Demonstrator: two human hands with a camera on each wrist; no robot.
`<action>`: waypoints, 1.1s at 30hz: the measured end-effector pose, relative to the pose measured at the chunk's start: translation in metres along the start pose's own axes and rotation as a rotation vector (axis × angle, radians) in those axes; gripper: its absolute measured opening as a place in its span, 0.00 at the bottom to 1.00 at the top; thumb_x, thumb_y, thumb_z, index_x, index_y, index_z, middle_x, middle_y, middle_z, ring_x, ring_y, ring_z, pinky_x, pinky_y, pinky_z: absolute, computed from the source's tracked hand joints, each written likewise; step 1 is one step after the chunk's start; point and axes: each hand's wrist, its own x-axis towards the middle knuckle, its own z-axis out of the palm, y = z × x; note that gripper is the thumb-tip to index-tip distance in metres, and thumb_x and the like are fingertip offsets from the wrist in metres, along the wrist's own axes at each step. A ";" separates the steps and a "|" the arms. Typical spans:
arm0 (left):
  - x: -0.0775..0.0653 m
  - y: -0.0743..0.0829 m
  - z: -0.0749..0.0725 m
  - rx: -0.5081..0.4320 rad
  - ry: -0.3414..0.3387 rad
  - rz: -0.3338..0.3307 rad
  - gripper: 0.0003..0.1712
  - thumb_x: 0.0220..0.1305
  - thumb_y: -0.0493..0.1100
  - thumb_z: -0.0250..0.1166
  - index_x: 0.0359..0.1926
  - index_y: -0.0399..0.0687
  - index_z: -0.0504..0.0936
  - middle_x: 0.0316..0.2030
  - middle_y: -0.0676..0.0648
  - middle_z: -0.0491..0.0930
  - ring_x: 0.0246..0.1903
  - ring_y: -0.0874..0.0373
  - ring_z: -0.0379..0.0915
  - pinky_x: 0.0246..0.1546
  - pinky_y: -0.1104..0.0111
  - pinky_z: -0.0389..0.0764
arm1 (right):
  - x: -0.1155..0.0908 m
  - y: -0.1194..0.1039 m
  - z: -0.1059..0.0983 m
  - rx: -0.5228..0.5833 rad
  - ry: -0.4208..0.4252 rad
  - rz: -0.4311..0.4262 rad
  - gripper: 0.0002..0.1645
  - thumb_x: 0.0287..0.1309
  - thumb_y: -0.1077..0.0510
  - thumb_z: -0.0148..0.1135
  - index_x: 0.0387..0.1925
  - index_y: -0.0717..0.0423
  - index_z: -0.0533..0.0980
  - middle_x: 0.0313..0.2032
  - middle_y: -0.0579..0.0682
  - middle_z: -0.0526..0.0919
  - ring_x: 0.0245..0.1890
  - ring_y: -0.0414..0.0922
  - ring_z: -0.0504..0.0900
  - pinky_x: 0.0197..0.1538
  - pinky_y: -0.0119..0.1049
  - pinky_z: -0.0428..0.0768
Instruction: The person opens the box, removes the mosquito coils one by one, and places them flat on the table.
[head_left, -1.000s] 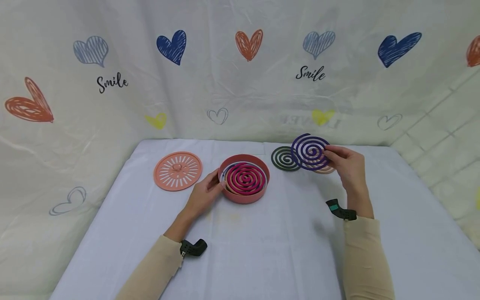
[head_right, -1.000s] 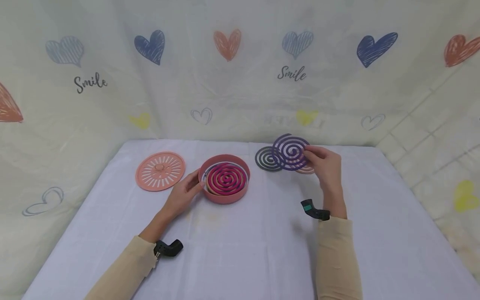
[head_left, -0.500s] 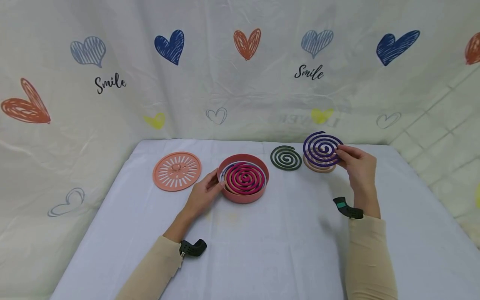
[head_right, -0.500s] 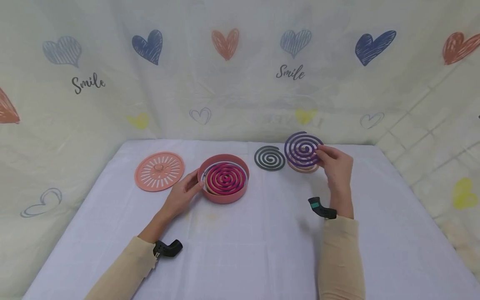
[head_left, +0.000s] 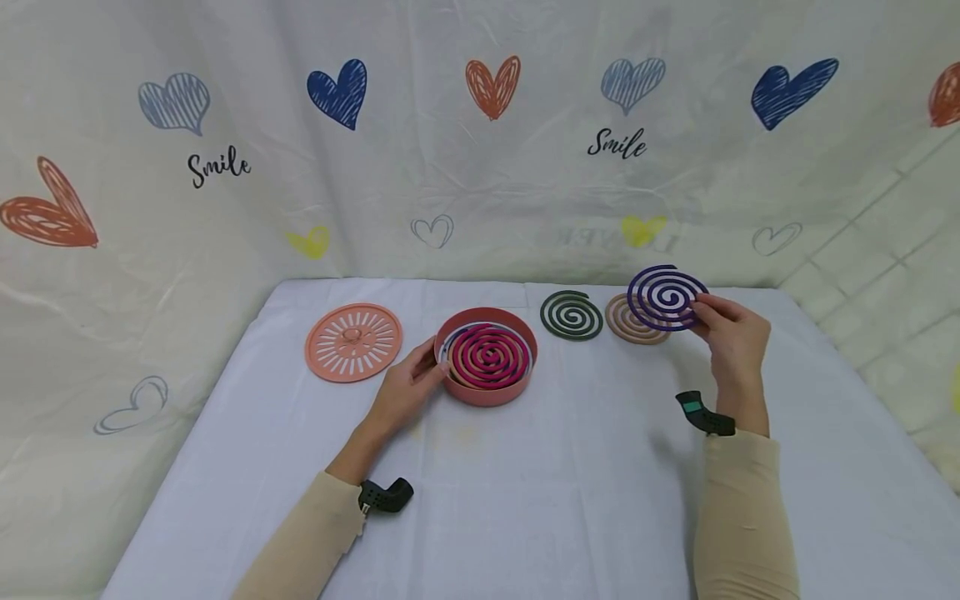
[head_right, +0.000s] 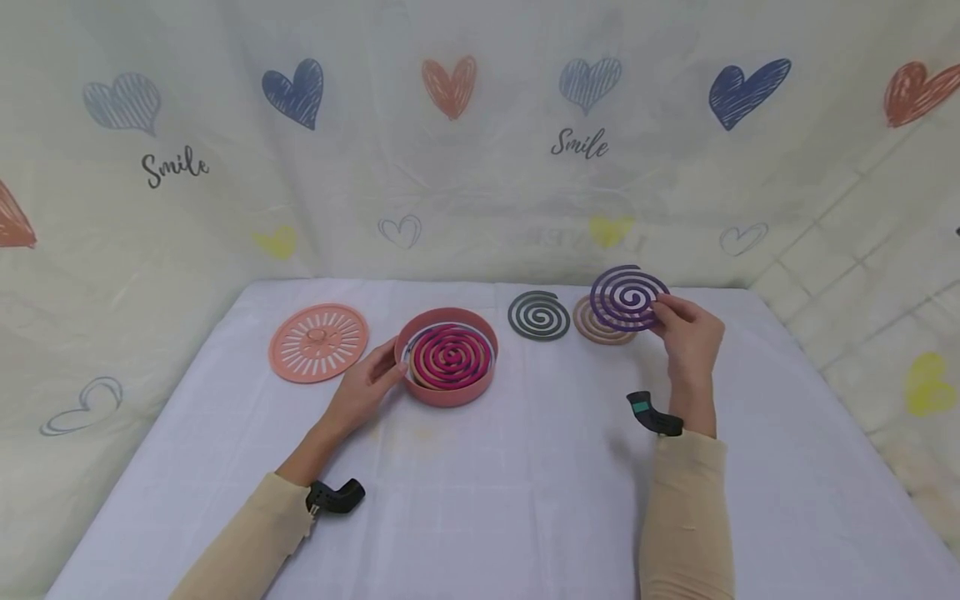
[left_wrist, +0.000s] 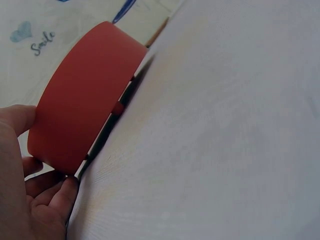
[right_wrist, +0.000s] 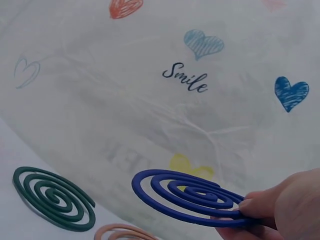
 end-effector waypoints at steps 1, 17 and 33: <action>0.000 0.000 0.000 -0.001 -0.001 0.001 0.36 0.71 0.58 0.61 0.75 0.54 0.65 0.71 0.48 0.70 0.69 0.55 0.69 0.68 0.61 0.74 | 0.000 0.000 -0.001 0.021 0.004 0.000 0.19 0.60 0.65 0.67 0.53 0.61 0.83 0.37 0.43 0.83 0.33 0.35 0.87 0.38 0.23 0.86; -0.001 0.001 0.000 0.007 -0.001 -0.011 0.36 0.71 0.57 0.61 0.75 0.54 0.64 0.71 0.48 0.70 0.70 0.54 0.68 0.67 0.59 0.74 | 0.013 0.010 -0.012 0.075 0.137 0.078 0.19 0.59 0.66 0.67 0.53 0.58 0.84 0.39 0.44 0.80 0.34 0.36 0.85 0.35 0.24 0.86; -0.010 0.038 -0.008 -0.013 -0.026 -0.036 0.34 0.73 0.47 0.61 0.74 0.42 0.63 0.70 0.39 0.69 0.70 0.47 0.68 0.68 0.55 0.73 | 0.026 0.021 -0.026 0.251 0.282 0.164 0.11 0.55 0.73 0.67 0.38 0.59 0.86 0.35 0.46 0.81 0.23 0.39 0.85 0.27 0.28 0.87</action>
